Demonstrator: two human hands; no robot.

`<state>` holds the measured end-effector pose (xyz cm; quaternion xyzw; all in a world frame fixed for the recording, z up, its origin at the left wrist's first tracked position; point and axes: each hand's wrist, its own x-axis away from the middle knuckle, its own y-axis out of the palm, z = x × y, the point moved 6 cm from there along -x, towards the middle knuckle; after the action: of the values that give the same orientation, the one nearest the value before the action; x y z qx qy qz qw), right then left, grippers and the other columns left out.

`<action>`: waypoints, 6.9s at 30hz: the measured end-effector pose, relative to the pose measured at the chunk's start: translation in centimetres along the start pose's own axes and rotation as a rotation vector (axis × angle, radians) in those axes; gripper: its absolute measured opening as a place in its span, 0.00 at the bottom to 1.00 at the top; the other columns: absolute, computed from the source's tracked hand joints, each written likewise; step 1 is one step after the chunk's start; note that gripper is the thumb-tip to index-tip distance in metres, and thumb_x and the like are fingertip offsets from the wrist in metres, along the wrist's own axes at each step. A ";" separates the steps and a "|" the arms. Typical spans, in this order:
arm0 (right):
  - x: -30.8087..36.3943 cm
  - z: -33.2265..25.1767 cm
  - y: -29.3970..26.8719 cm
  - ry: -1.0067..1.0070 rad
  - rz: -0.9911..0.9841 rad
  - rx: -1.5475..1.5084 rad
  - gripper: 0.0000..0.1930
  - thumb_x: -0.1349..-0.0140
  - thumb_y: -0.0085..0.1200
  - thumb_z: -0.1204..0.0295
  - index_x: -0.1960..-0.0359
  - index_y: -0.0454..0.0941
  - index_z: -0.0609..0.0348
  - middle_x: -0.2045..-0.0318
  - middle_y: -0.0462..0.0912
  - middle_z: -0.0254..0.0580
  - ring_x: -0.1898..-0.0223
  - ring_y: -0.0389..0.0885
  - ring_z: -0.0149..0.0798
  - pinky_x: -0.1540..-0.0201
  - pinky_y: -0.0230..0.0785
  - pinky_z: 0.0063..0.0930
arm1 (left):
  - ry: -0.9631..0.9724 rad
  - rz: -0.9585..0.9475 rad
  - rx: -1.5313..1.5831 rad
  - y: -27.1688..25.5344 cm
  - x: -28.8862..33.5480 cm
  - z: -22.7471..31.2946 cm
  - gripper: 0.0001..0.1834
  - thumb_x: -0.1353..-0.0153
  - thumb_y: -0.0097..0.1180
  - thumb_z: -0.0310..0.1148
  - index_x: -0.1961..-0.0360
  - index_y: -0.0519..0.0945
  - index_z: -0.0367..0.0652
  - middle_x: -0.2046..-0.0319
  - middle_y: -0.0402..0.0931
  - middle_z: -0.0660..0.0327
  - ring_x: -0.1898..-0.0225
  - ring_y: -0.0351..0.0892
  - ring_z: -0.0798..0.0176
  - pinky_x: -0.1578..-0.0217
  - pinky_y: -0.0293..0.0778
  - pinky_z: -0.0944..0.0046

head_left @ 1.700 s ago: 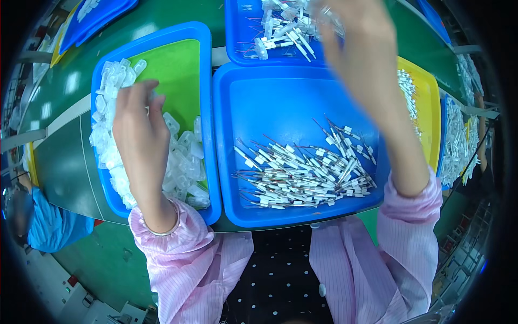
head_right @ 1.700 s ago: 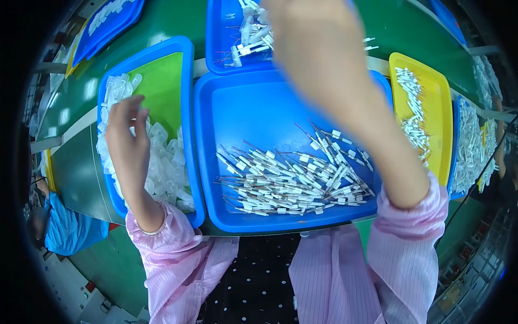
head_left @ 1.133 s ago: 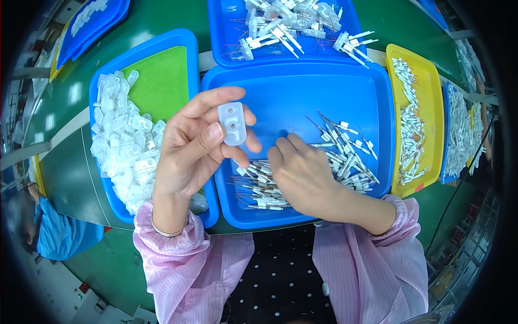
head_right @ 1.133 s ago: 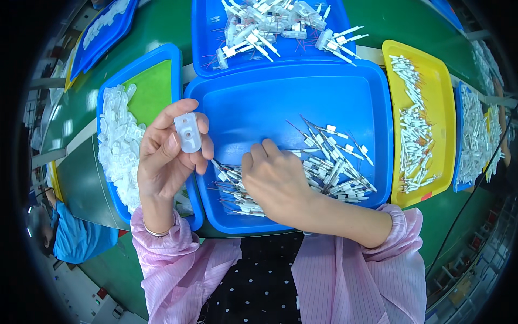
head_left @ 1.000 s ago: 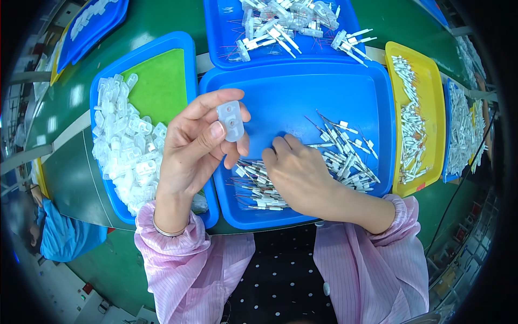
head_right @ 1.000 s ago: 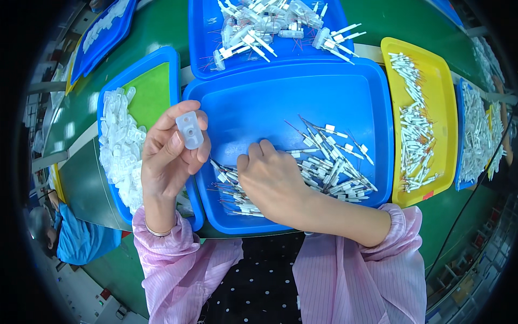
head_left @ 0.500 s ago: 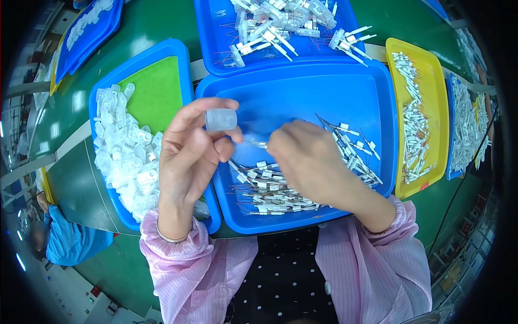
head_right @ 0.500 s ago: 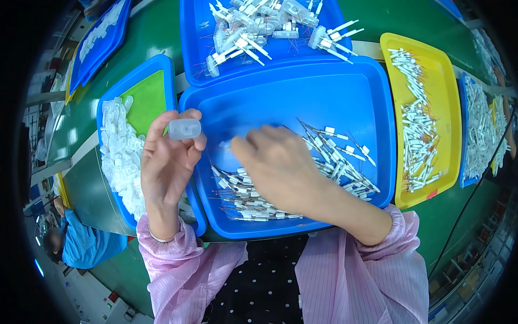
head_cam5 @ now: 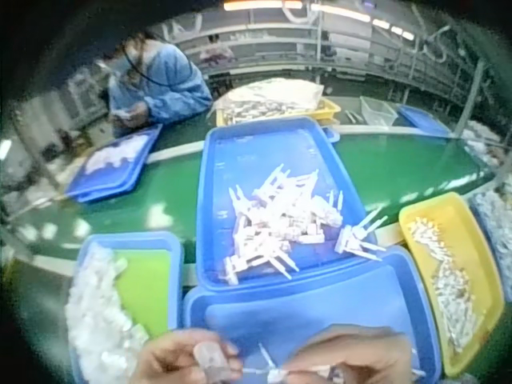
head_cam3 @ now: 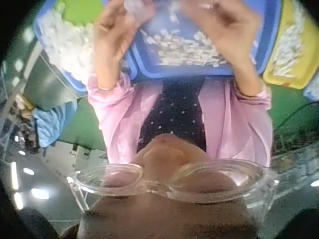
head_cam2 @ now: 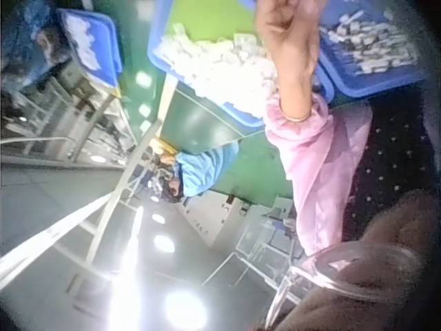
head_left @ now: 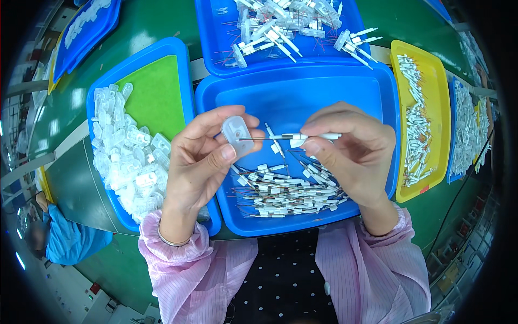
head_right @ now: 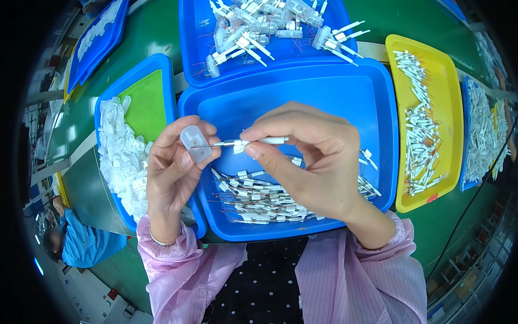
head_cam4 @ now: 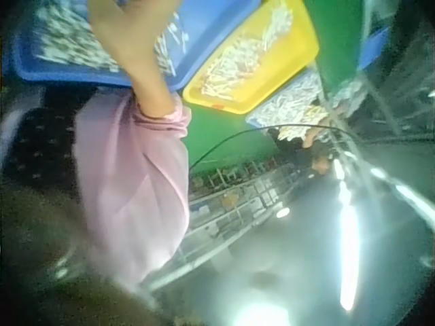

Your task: The person repeatedly picks up small white plastic housings and thin wire components from blue and yellow trays. They insert the wire ends into the plastic housings by hand, creating assembled units. The process is repetitive, with the person handling one unit at a time and placing the finished items into a central blue tray.

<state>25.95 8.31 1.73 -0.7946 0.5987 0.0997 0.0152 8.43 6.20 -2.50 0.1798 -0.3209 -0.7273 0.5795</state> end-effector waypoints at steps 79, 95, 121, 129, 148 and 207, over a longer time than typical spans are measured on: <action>1.4 -0.8 0.0 -0.058 -0.003 -0.129 0.13 0.58 0.53 0.92 0.69 0.75 0.68 0.71 0.75 0.42 0.71 0.74 0.27 0.72 0.69 0.15 | 0.017 -0.044 0.082 0.8 0.1 -1.4 0.25 0.45 0.52 0.21 0.45 0.63 0.34 0.58 0.71 0.47 0.60 0.76 0.55 0.62 0.75 0.64; 1.5 -0.1 -0.7 -0.004 0.082 -0.225 0.12 0.56 0.50 0.92 0.68 0.73 0.72 0.70 0.74 0.42 0.68 0.73 0.27 0.65 0.71 0.18 | -0.051 0.048 0.045 0.7 0.5 -1.3 0.26 0.46 0.54 0.25 0.45 0.63 0.37 0.61 0.71 0.48 0.64 0.74 0.57 0.65 0.73 0.64; 2.3 2.0 2.1 0.279 0.070 -0.254 0.09 0.49 0.52 0.86 0.65 0.75 0.68 0.72 0.78 0.42 0.74 0.78 0.28 0.71 0.73 0.19 | 0.079 0.055 -0.139 1.2 0.8 -0.6 0.22 0.49 0.55 0.19 0.51 0.68 0.29 0.64 0.75 0.48 0.65 0.79 0.59 0.64 0.78 0.64; 1.6 1.8 2.5 0.048 -0.007 -0.029 0.07 0.50 0.54 0.86 0.68 0.76 0.67 0.75 0.79 0.43 0.75 0.78 0.30 0.71 0.70 0.19 | -0.023 0.039 -0.011 0.6 0.9 -1.7 0.16 0.48 0.55 0.19 0.57 0.70 0.29 0.68 0.76 0.51 0.70 0.79 0.62 0.70 0.76 0.68; 1.7 1.6 3.0 0.049 -0.014 -0.076 0.03 0.50 0.56 0.85 0.74 0.76 0.68 0.77 0.79 0.41 0.74 0.77 0.27 0.72 0.68 0.19 | 0.128 0.000 -0.140 1.3 0.7 -0.2 0.15 0.52 0.56 0.13 0.61 0.71 0.27 0.67 0.74 0.53 0.65 0.78 0.63 0.65 0.76 0.68; -0.3 0.8 -0.1 0.328 0.016 -0.102 0.05 0.45 0.54 0.79 0.67 0.75 0.65 0.80 0.78 0.40 0.82 0.76 0.25 0.83 0.64 0.13 | -0.111 0.164 -0.151 0.9 -0.2 -0.2 0.18 0.39 0.48 0.32 0.54 0.71 0.26 0.60 0.75 0.48 0.64 0.74 0.68 0.64 0.71 0.76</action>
<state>25.89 8.71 1.02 -0.7950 0.5937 -0.0008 -0.1240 9.26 6.27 -2.07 0.0682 -0.3102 -0.7085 0.6302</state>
